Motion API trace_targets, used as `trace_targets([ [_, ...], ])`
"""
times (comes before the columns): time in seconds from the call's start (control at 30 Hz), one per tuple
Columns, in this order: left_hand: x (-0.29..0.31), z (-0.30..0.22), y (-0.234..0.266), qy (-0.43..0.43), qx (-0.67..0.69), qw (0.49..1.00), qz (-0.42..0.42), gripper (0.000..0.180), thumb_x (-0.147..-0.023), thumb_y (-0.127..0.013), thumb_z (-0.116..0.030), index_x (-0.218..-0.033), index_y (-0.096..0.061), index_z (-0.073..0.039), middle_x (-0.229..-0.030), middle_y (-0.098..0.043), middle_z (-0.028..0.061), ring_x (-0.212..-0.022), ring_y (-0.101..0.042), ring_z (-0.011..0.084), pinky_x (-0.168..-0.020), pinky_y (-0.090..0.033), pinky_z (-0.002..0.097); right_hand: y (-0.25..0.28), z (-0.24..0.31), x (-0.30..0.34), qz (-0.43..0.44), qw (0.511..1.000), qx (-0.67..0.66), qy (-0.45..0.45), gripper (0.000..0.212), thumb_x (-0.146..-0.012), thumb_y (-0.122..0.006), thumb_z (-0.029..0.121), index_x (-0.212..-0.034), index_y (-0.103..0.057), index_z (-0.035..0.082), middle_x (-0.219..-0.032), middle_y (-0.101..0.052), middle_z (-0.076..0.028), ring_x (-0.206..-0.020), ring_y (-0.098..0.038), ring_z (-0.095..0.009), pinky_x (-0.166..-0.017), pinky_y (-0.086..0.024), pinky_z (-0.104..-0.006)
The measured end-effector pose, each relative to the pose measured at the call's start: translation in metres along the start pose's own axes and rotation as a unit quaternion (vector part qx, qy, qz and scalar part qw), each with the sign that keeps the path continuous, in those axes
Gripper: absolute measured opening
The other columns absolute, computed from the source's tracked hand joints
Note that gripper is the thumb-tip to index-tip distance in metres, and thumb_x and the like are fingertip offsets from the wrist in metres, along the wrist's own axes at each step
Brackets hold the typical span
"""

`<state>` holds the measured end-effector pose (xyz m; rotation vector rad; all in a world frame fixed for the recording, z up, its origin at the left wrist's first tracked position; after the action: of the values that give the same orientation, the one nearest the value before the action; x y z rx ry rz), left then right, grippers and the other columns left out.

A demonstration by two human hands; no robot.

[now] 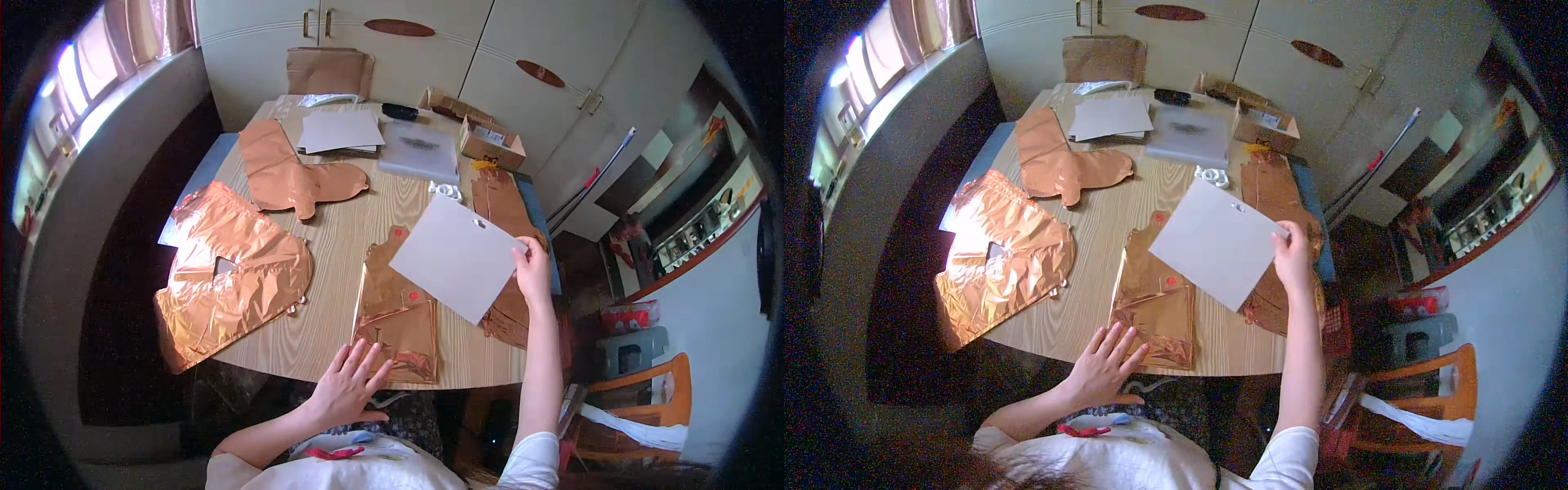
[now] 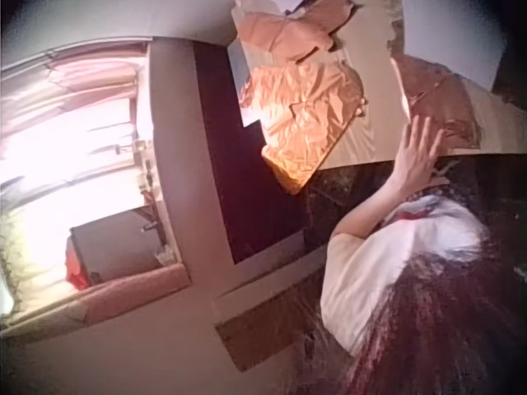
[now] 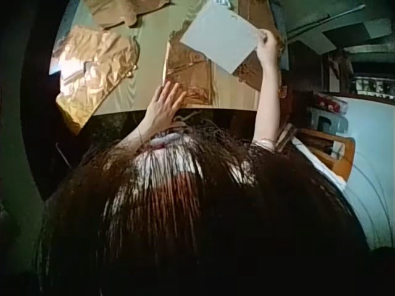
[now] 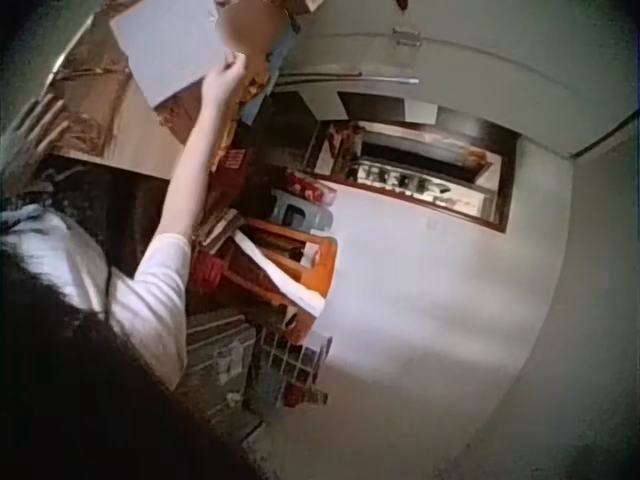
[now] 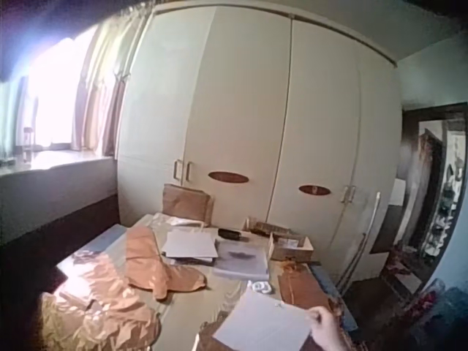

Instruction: Folding rose-gold foil balloons and placing them into plastic packaging sleeves with cardboard inserts.

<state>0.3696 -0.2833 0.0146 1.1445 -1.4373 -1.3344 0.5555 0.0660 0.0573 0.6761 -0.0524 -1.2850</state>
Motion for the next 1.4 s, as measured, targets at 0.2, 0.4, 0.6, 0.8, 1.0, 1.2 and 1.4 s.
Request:
trace_targets([
  [0.2, 0.001, 0.000, 0.001, 0.000, 0.001, 1.000, -0.009, 0.096, -0.078, -0.048, -0.075, -0.145, -0.034, -0.009, -0.146, -0.036, 0.0215, -0.137, -0.029, 0.0428, -0.112, -0.022, 0.0538, -0.004, -0.020, 0.020, -0.021, 0.953, 0.300, 0.017, 0.031, -0.079, -0.064, 0.004, -0.109, -0.057, 0.002, -0.105, -0.059, -0.017, -0.101, -0.054, -0.035, -0.090, -0.043, -0.0451],
  [0.4, 0.002, 0.001, 0.001, 0.011, 0.003, 1.000, 0.014, 0.096, -0.077, -0.049, -0.075, -0.146, -0.033, -0.010, -0.147, -0.034, 0.0209, -0.138, -0.026, 0.0430, -0.112, -0.021, 0.0536, -0.120, 0.063, 0.061, 0.170, 0.950, 0.219, 0.146, 0.021, -0.082, -0.066, 0.029, -0.088, -0.071, 0.010, -0.097, -0.065, -0.011, -0.093, -0.062, -0.031, -0.089, -0.046, -0.0433],
  [0.6, 0.000, 0.002, -0.001, 0.006, 0.013, 1.000, 0.003, 0.097, -0.076, -0.049, -0.074, -0.147, -0.031, -0.011, -0.148, -0.034, 0.0206, -0.139, -0.025, 0.0433, -0.112, -0.020, 0.0542, -0.217, 0.097, 0.064, 0.364, 0.910, 0.185, 0.070, 0.031, -0.079, -0.067, 0.043, -0.089, -0.073, 0.014, -0.103, -0.067, -0.013, -0.104, -0.059, -0.031, -0.093, -0.044, -0.0425],
  [0.8, 0.002, 0.002, -0.002, 0.008, 0.012, 1.000, 0.008, 0.096, -0.079, -0.047, -0.074, -0.148, -0.029, -0.010, -0.148, -0.033, 0.0214, -0.140, -0.026, 0.0411, -0.114, -0.019, 0.0506, -0.245, 0.087, 0.051, 0.454, 0.869, 0.196, -0.028, 0.030, -0.076, -0.068, 0.044, -0.090, -0.074, 0.018, -0.099, -0.072, -0.007, -0.109, -0.059, -0.030, -0.098, -0.039, -0.0511],
  [1.0, 0.000, 0.003, -0.001, -0.006, 0.023, 1.000, 0.008, 0.098, -0.079, -0.045, -0.075, -0.148, -0.027, -0.008, -0.148, -0.032, 0.0234, -0.140, -0.027, 0.0382, -0.114, -0.022, 0.0464, -0.247, 0.076, 0.053, 0.447, 0.877, 0.175, -0.026, 0.024, -0.077, -0.069, 0.042, -0.090, -0.075, 0.023, -0.099, -0.071, -0.002, -0.109, -0.058, -0.029, -0.097, -0.033, -0.0576],
  [1.2, -0.001, 0.003, 0.000, -0.005, 0.018, 1.000, 0.019, 0.100, -0.078, -0.045, -0.076, -0.149, -0.026, -0.008, -0.148, -0.032, 0.0233, -0.140, -0.027, 0.0391, -0.114, -0.022, 0.0467, -0.245, 0.086, 0.059, 0.400, 0.893, 0.206, -0.017, 0.020, -0.077, -0.070, 0.041, -0.087, -0.076, 0.024, -0.096, -0.071, -0.001, -0.107, -0.056, -0.027, -0.095, -0.032, -0.0579],
  [1.4, -0.002, 0.003, -0.001, -0.008, 0.018, 1.000, 0.022, 0.100, -0.078, -0.046, -0.076, -0.149, -0.026, -0.008, -0.148, -0.031, 0.0236, -0.140, -0.026, 0.0392, -0.115, -0.020, 0.0465, -0.244, 0.090, 0.062, 0.342, 0.914, 0.218, 0.000, 0.019, -0.076, -0.071, 0.040, -0.081, -0.075, 0.023, -0.092, -0.070, 0.000, -0.103, -0.056, -0.026, -0.092, -0.033, -0.0541],
])
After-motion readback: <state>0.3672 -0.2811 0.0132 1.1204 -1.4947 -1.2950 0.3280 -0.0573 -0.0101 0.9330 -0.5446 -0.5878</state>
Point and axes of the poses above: each hand's wrist, its own x-axis away from the middle knuckle, its own y-axis out of the back of the hand, z = x × y, the point moved 6 cm from there along -x, towards the middle knuckle
